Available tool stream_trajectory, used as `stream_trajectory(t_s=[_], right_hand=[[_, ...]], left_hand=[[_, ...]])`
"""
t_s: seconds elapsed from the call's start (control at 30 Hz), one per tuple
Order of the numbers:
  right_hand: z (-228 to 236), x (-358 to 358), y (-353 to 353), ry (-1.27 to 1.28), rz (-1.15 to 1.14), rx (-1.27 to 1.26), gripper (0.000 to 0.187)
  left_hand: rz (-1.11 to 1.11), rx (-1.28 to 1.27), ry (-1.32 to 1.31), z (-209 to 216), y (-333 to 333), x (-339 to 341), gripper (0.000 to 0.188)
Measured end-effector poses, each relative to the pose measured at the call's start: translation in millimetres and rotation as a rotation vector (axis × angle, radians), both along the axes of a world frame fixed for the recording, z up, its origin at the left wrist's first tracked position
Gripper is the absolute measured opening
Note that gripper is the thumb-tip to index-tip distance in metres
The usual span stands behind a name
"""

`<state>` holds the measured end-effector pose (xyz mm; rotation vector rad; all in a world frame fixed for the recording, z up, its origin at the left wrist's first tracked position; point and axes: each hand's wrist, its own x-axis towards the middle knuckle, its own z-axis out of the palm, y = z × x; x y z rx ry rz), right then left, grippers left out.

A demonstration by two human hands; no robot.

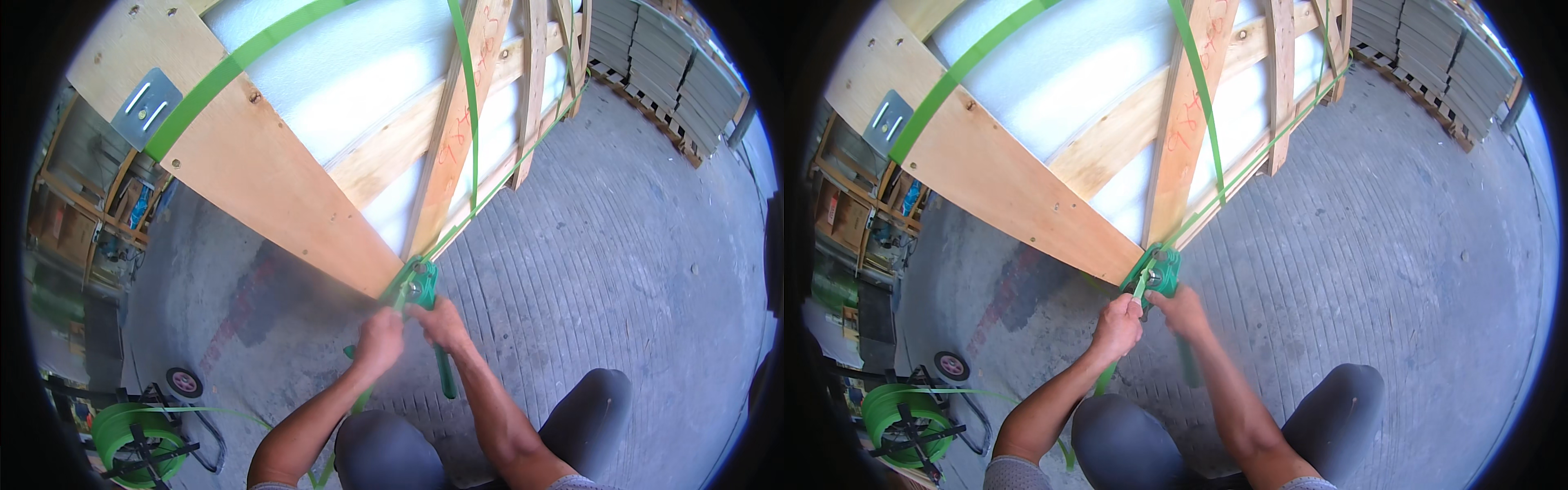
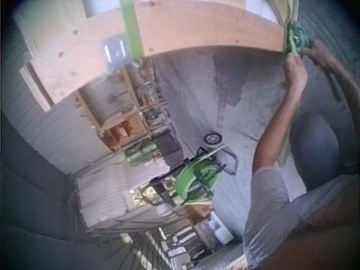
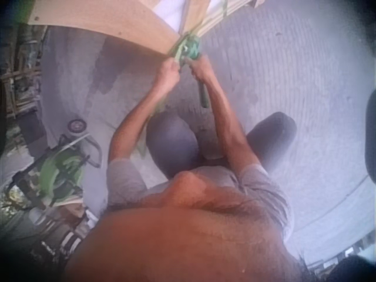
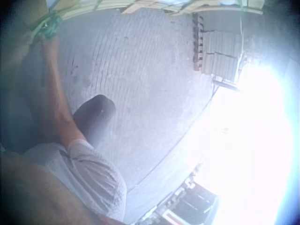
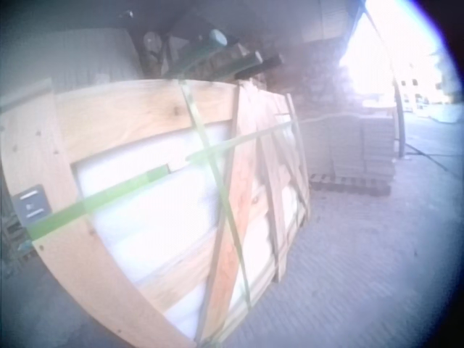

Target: The person secures a wooden crate with green straps using a ratchet strap tool. They loop the straps around the crate, tighten them with the ratchet, and trim excess strap length. The person also uses a hammer to adjust the crate structure.

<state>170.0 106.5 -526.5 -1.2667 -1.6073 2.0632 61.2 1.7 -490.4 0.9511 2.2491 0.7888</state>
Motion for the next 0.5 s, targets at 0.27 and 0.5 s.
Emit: stream_trajectory(t_s=[0.27, 0.5], right_hand=[[8, 6, -7, 0.149, -0.030, -0.138, 0.038], [22, 15, 0, 0.159, -0.064, -0.249, 0.049]], left_hand=[[-0.115, 0.043, 0.297, -6, 1, 14, 0.021], [-0.298, 0.133, 0.293, -4, -24, 11, 0.015]])
